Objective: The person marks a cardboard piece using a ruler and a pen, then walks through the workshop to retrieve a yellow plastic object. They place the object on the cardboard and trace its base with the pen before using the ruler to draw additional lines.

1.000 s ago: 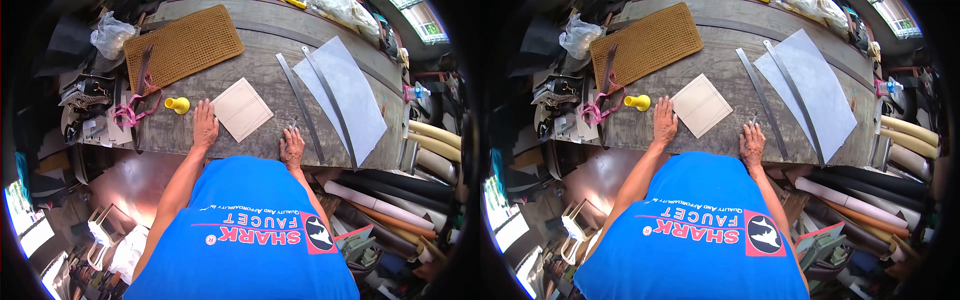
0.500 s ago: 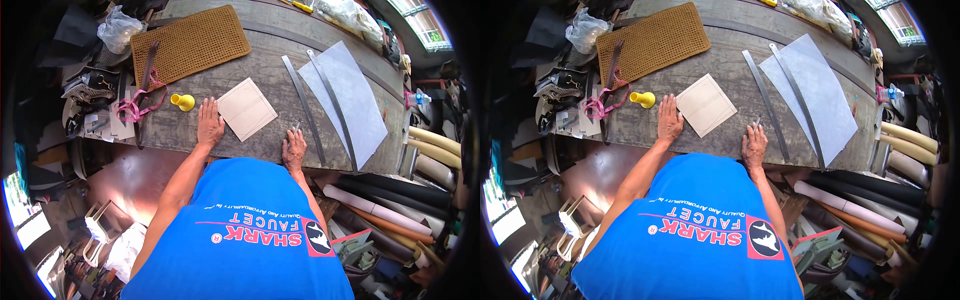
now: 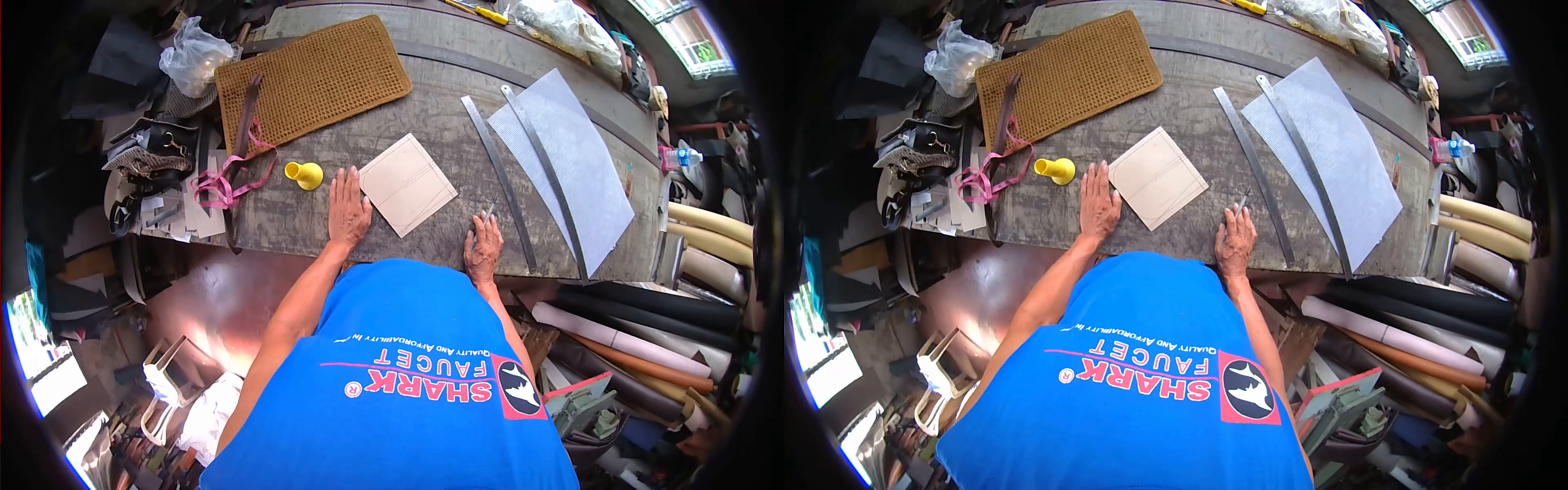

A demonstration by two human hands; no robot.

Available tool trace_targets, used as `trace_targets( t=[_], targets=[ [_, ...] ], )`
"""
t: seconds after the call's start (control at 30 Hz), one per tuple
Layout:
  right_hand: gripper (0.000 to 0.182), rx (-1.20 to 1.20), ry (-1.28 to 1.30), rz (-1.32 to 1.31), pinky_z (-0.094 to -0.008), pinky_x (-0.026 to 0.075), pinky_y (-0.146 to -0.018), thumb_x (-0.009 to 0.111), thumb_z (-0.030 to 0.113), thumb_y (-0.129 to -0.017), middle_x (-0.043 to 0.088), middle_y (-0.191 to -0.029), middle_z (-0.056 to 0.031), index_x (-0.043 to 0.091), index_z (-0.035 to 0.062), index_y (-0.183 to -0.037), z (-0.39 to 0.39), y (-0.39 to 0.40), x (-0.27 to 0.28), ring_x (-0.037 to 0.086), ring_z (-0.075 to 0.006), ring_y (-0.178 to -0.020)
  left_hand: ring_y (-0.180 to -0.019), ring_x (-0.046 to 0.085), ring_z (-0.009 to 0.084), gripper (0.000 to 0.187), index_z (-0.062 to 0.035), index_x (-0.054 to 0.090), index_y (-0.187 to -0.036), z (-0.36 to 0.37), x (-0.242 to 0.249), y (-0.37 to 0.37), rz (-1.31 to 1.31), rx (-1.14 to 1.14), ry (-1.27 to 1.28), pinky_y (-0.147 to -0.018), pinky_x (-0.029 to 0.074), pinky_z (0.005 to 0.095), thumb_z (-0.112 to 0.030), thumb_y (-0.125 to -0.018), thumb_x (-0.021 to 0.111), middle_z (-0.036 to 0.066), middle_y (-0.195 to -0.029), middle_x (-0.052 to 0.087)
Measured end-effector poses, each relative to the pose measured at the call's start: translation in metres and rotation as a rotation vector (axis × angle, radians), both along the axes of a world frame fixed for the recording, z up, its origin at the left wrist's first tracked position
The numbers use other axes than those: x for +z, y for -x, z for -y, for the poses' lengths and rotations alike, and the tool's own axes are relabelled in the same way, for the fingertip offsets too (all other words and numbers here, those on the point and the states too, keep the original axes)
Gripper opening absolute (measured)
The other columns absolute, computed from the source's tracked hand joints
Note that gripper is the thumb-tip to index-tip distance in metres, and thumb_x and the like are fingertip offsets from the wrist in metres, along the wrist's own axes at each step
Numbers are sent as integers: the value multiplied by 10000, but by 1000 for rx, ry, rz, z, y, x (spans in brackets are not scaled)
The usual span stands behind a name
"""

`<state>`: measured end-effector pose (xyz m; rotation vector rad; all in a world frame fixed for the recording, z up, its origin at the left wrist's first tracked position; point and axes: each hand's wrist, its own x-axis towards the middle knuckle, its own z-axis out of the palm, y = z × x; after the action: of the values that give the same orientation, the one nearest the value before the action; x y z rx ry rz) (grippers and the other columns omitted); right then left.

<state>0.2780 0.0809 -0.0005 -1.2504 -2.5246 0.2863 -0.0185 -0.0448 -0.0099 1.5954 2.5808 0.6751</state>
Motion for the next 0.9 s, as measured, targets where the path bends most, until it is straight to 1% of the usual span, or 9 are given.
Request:
trace_targets(
  t=[0.23,0.3,0.47,0.6,0.7,0.8,0.9],
  targets=[
    [442,4,-19,5,-471,343,-1074,597,120,-912,494,-1418,-117,510,111,-1345,0,1,-1,402,-334,-1358,-1464,220,345,608,-9,320,-1472,0,1,0,-20,-14,29,-1203,174,480,-172,-910,483,136,-1548,315],
    [418,-7,-3,-21,-462,339,-1070,593,125,-922,500,-1424,-93,523,132,-1334,0,1,-1,401,-323,-1367,-1465,219,344,594,-13,336,-1466,0,1,0,-14,-10,30,-1203,172,480,-172,-914,483,133,-1547,317],
    [418,7,-12,4,-467,344,-1069,595,126,-923,493,-1423,-101,521,124,-1334,0,-2,-1,400,-326,-1365,-1458,219,364,575,-25,359,-1459,6,4,0,-14,-59,47,-1198,173,500,-193,-931,513,133,-1541,326],
    [419,2,-20,19,-470,339,-1073,599,130,-923,481,-1431,-104,522,117,-1334,-1,0,1,400,-325,-1362,-1453,216,386,595,-15,359,-1456,18,1,-7,5,-99,20,-1192,174,521,-228,-934,550,146,-1534,329],
    [426,0,-8,-20,-468,336,-1074,607,135,-919,479,-1435,-99,522,122,-1336,1,0,1,404,-322,-1358,-1452,204,403,651,9,339,-1456,29,2,-23,24,-61,8,-1182,173,550,-291,-936,589,163,-1530,323],
    [429,-6,-12,7,-468,335,-1075,616,134,-911,480,-1437,-96,526,120,-1331,1,0,1,407,-317,-1358,-1453,200,400,671,6,316,-1467,42,7,-38,72,-77,35,-1180,174,554,-293,-935,595,162,-1530,322],
    [430,-8,-5,-13,-462,336,-1075,618,122,-902,483,-1437,-94,534,122,-1323,1,-1,1,404,-311,-1361,-1453,205,393,653,3,304,-1471,49,14,-43,110,-105,25,-1182,175,547,-236,-933,587,164,-1515,342]
  ],
)
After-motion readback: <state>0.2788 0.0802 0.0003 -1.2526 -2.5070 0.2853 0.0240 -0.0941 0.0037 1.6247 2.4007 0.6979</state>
